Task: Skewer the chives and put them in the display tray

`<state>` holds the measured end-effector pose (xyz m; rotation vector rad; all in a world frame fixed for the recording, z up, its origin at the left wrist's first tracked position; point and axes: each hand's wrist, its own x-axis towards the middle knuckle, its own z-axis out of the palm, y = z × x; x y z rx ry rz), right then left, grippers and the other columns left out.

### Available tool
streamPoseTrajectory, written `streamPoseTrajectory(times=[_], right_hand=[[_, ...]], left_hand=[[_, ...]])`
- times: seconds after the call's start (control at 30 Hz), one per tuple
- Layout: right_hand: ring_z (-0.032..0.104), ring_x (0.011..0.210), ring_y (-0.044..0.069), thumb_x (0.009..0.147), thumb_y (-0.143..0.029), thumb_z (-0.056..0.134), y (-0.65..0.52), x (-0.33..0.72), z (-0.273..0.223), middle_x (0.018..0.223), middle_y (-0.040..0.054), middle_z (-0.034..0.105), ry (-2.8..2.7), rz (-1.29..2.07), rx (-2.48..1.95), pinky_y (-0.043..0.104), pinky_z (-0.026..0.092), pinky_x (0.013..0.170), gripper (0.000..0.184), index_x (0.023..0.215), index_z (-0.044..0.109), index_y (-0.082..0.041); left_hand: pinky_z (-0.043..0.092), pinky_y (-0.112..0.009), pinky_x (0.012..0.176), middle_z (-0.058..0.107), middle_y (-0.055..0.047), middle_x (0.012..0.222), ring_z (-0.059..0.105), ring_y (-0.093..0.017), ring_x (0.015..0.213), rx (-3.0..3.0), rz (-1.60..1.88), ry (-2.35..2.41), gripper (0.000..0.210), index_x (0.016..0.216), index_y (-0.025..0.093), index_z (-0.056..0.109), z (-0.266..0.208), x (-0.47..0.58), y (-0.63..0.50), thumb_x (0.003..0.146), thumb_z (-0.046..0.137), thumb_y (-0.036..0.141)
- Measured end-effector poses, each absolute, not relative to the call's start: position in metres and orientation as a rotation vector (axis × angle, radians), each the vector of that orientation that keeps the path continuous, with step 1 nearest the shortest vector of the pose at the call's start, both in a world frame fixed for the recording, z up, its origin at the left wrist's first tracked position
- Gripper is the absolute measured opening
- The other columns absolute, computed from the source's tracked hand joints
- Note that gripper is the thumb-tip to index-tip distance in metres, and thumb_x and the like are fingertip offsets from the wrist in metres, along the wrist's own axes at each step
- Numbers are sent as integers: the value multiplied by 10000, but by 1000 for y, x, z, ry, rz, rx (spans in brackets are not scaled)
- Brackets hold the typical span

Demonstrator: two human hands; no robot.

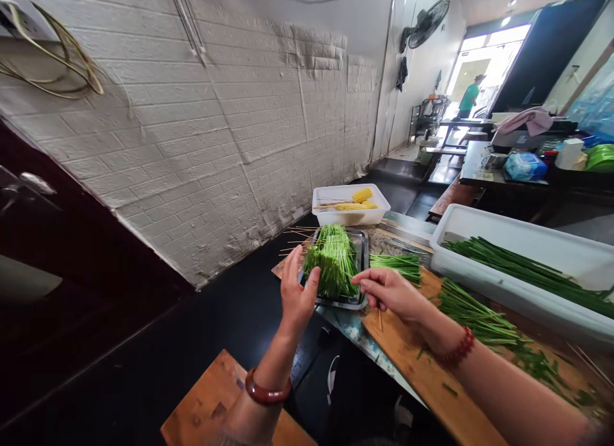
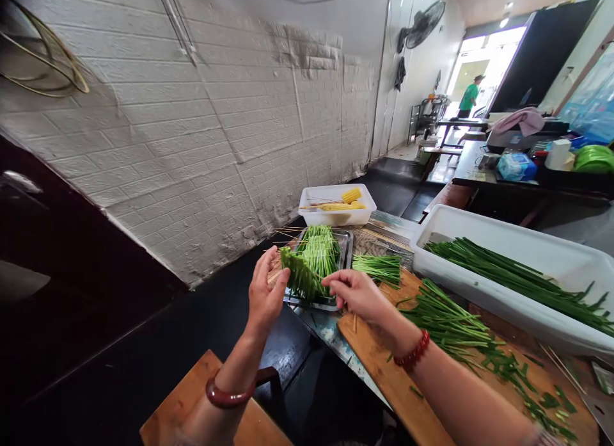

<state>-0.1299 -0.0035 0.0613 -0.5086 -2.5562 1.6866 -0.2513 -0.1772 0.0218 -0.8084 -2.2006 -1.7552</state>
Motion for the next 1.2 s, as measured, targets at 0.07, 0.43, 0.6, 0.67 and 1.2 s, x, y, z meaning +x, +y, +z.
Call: streamPoseTrajectory(times=[0.07,0.43,0.6,0.67,1.2], right_hand=[[561,508,89,834,-372,562,-36,-114,64,755,14,638,-2264,2038,-483,186,401,412,327,1026,717,-156],[629,823,198,821,-74,549,-133,-92,71,870,61,661,-2306,1489,41,339,537,757,225,956,692,-182],[662,822,170,930,-148,547,-94,-76,101,910,46,714,-2326,1311,242,297,530,753,214,1055,707,-215],[662,905,174,961,-176,506,-67,-76,116,981,58,716,-2212,1169,151,316,523,824,235,1095,693,-220],[650,672,149,624,-407,836,-19,-135,74,783,2,726,-1938,2237,-504,286,520,665,359,858,714,-164]], left_hand=[[251,-464,1214,357,-147,1587,323,-296,1474,-798,-1868,-2171,789,1526,228,328,26,-231,-182,846,675,428],[521,-327,937,720,-68,1141,690,-221,1021,-356,-2731,-1974,570,1295,202,576,76,-190,-204,815,711,478],[525,-392,966,753,-89,1069,683,-272,1061,-567,-3209,-1767,353,1078,167,695,79,-203,-199,779,743,348],[514,-432,994,757,-101,1059,678,-296,1086,-715,-3338,-1743,337,1065,162,705,78,-205,-196,765,749,310],[483,-444,1001,727,-128,1155,655,-315,1125,-1445,-3120,-2233,515,1222,184,683,59,-227,-189,754,790,370]])
